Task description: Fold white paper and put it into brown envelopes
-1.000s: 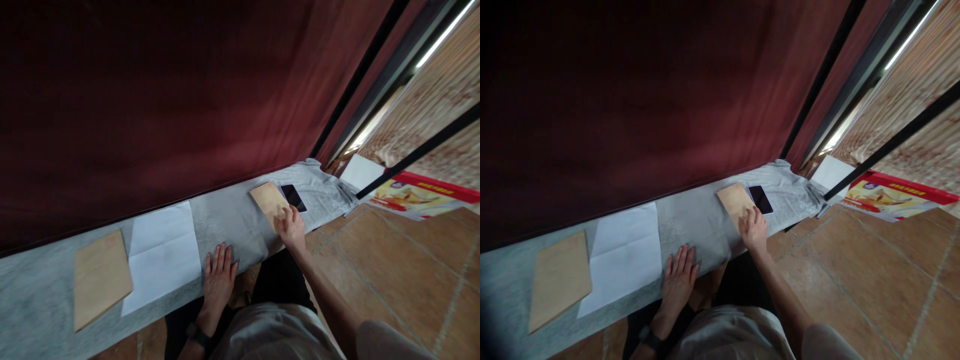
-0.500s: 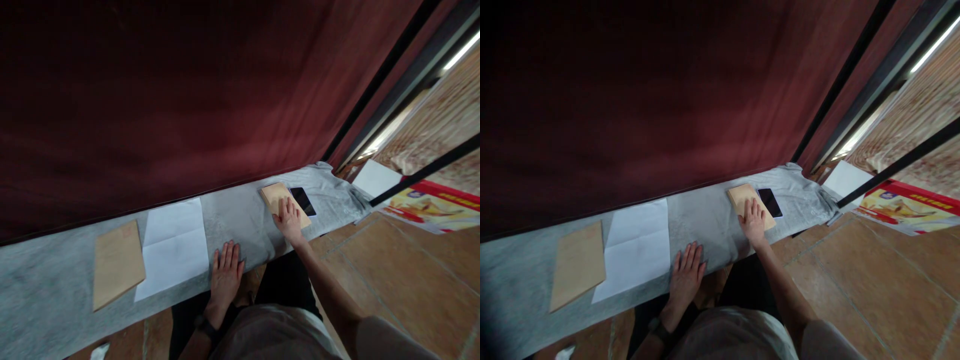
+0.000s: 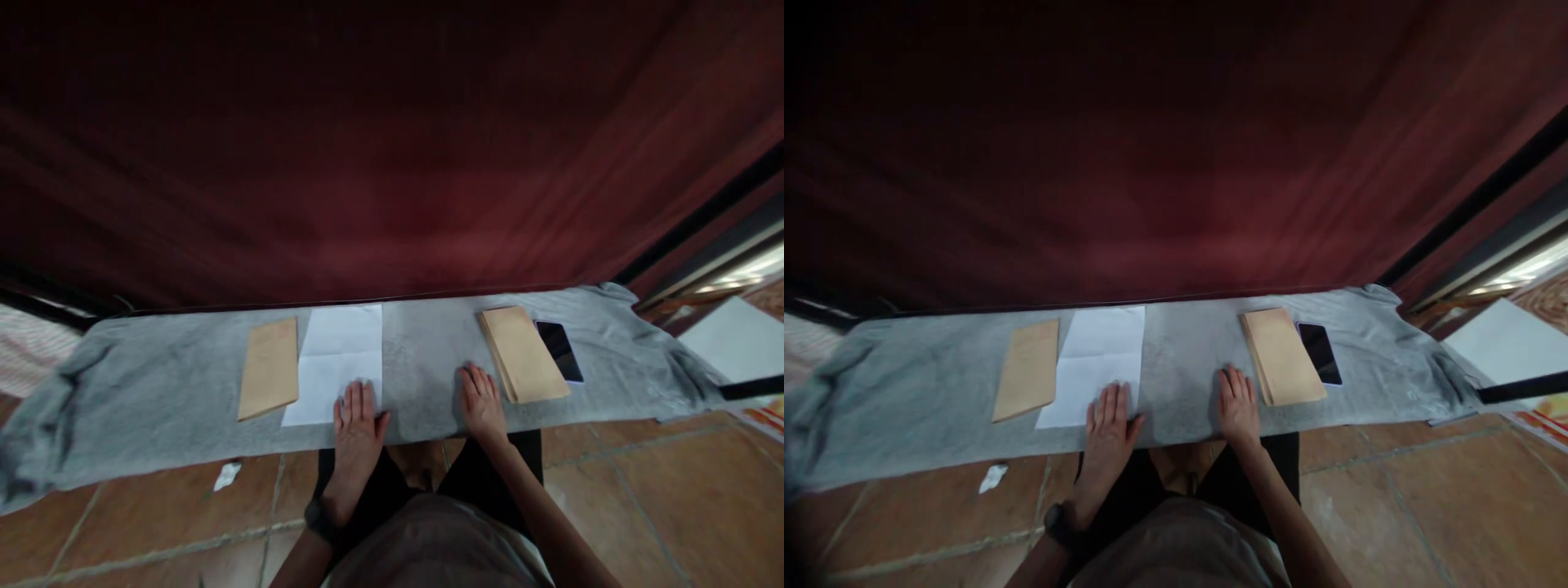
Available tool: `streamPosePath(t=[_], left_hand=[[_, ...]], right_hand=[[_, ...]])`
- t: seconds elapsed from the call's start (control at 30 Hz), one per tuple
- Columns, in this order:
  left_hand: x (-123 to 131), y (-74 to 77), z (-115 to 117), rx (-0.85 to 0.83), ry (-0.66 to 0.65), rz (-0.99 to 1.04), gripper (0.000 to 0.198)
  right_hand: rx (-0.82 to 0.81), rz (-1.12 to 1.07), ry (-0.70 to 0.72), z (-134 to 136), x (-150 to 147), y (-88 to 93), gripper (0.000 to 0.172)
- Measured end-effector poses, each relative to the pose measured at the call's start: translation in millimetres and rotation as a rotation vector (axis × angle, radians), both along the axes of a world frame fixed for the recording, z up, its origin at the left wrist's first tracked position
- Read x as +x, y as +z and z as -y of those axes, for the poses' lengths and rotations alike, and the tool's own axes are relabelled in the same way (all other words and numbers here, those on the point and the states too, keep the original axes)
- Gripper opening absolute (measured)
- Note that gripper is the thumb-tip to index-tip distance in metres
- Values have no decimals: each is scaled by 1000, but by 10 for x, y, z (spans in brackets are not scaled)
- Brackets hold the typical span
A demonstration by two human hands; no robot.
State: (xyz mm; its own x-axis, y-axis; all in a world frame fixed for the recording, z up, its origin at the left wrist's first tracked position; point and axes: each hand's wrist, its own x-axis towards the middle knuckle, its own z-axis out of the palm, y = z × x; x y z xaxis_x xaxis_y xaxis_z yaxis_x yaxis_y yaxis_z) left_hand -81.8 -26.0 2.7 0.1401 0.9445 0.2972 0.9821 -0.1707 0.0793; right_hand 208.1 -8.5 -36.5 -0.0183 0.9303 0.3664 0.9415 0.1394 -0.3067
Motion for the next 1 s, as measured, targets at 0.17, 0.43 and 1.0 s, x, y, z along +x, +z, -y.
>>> streamPosePath(t=[0.17, 0.43, 1.0], left_hand=[[-274, -101, 25, -87, -52, -38, 47], [-3, 219, -79, -98, -218, 26, 35], [495, 153, -500, -27, -145, 167, 56]], right_hand=[[-23, 4, -15, -3, -11, 6, 55], [-5, -58, 19, -11, 30, -9, 49], [-67, -214, 209, -471, -505, 307, 50]])
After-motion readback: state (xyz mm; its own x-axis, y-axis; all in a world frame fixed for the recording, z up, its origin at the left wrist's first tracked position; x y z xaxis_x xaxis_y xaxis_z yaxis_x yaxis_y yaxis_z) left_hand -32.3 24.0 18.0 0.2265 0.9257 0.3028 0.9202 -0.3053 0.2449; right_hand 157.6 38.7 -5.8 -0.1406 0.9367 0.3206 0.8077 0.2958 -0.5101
